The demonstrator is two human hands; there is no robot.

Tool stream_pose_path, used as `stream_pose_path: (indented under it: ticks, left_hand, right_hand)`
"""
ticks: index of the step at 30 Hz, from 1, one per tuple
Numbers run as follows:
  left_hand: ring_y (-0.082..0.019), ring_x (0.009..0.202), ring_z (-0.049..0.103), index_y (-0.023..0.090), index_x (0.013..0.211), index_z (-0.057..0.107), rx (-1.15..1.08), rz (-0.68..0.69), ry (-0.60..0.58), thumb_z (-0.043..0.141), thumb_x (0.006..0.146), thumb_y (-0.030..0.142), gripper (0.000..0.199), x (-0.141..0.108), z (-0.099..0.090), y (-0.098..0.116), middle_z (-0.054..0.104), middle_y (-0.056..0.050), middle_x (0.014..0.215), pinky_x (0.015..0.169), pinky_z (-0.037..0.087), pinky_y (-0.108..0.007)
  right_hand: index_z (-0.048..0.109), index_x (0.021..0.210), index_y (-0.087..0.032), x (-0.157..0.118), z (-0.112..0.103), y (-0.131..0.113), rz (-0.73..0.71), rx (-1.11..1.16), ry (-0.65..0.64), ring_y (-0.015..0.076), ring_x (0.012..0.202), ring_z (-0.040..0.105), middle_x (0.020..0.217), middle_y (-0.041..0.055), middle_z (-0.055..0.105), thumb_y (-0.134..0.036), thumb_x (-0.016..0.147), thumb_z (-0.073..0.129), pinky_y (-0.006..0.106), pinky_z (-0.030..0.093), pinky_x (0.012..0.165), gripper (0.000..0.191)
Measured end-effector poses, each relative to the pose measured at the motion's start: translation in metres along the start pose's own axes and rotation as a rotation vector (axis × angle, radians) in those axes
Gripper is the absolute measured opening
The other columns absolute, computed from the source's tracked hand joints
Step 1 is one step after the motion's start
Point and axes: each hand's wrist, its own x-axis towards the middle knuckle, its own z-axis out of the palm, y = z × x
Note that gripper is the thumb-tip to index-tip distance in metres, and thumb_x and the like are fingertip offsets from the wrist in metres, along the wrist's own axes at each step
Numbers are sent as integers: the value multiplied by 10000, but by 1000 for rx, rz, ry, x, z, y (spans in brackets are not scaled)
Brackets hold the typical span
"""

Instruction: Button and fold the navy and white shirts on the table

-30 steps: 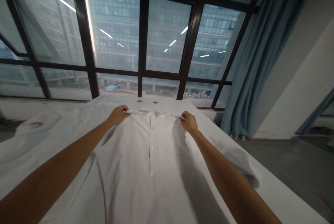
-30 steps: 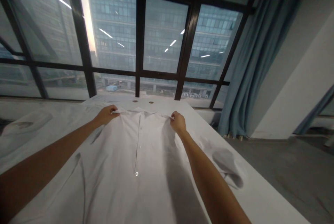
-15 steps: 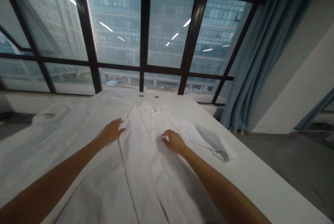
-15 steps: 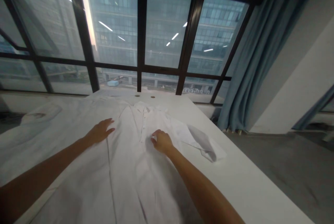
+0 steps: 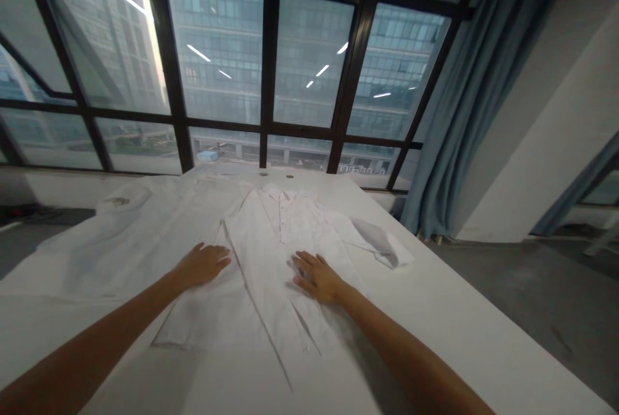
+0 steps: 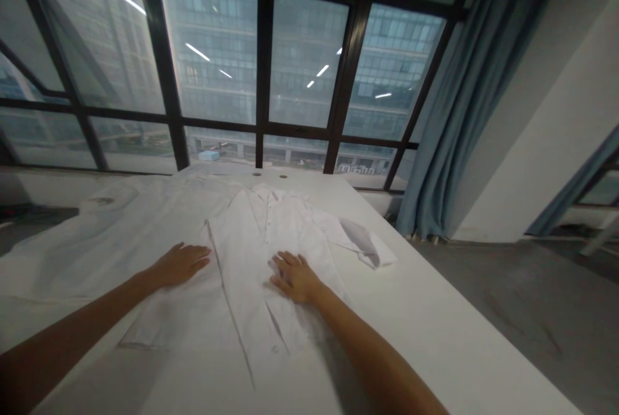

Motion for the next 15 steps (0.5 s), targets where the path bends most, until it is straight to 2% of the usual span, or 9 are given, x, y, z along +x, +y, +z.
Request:
stream_pose_path:
  ticks: [2,4,5,7,9,10,12,15]
  left_hand:
    - [-246,1233,516,186,1238,610,13,2,95,294,932,417,497,23,-11,0,592,-103,1318,1078,317,-390]
    - [-232,1261,485,174,1252,593,26,-26,174,283,939,385,488,52,-19,-2,557,-103,1357,1070,331,-355]
    - [-234,1273,471,177,1264,581,30,-68,183,292,937,378,481,66,-21,-4,538,-101,1376,1067,337,-356]
    - [-253,1263,474,183,1268,575,35,-189,142,323,926,393,474,91,-22,-12,532,-110,1375,1032,374,-376]
    - [-281,1232,496,176,1250,589,32,-291,92,386,895,457,496,111,-21,-23,558,-133,1332,981,414,-385]
    - [-285,1211,513,169,1224,608,22,-315,70,431,869,484,506,118,-20,-29,581,-141,1298,963,427,-372]
    - [-270,1143,568,161,1129,664,-7,-327,38,511,819,473,465,131,-19,-40,637,-140,1213,928,446,-325]
    - [-243,1040,631,164,982,717,-40,-334,36,526,801,350,323,144,-20,-53,694,-120,1107,871,465,-276]
  right_hand:
    - [419,1425,-210,4,-5,-10,-16,52,9,260,1389,304,1504,131,357,-522,944,391,493,207,1125,574]
    - [489,1372,-180,8,-8,-20,9,42,33,269,1304,424,1426,157,458,-536,903,470,447,311,1074,589]
    - [538,1321,-159,9,-9,-24,78,14,55,278,1235,489,1356,175,521,-546,876,510,428,366,1025,591]
    - [642,1158,-142,10,-11,-29,311,-24,52,289,1059,595,1159,187,635,-586,813,572,397,452,888,566]
    - [700,936,-164,9,-14,-31,504,6,-35,273,899,643,962,152,691,-623,748,624,349,478,752,501]
    - [697,825,-174,9,-16,-31,547,32,-98,256,833,650,874,127,697,-625,714,654,321,472,693,467]
    - [646,657,-173,8,-20,-30,537,60,-194,224,744,644,727,79,673,-565,664,720,273,443,609,398]
    - [553,562,-159,10,-24,-24,481,133,-192,166,622,602,564,20,573,-403,730,699,230,395,536,331]
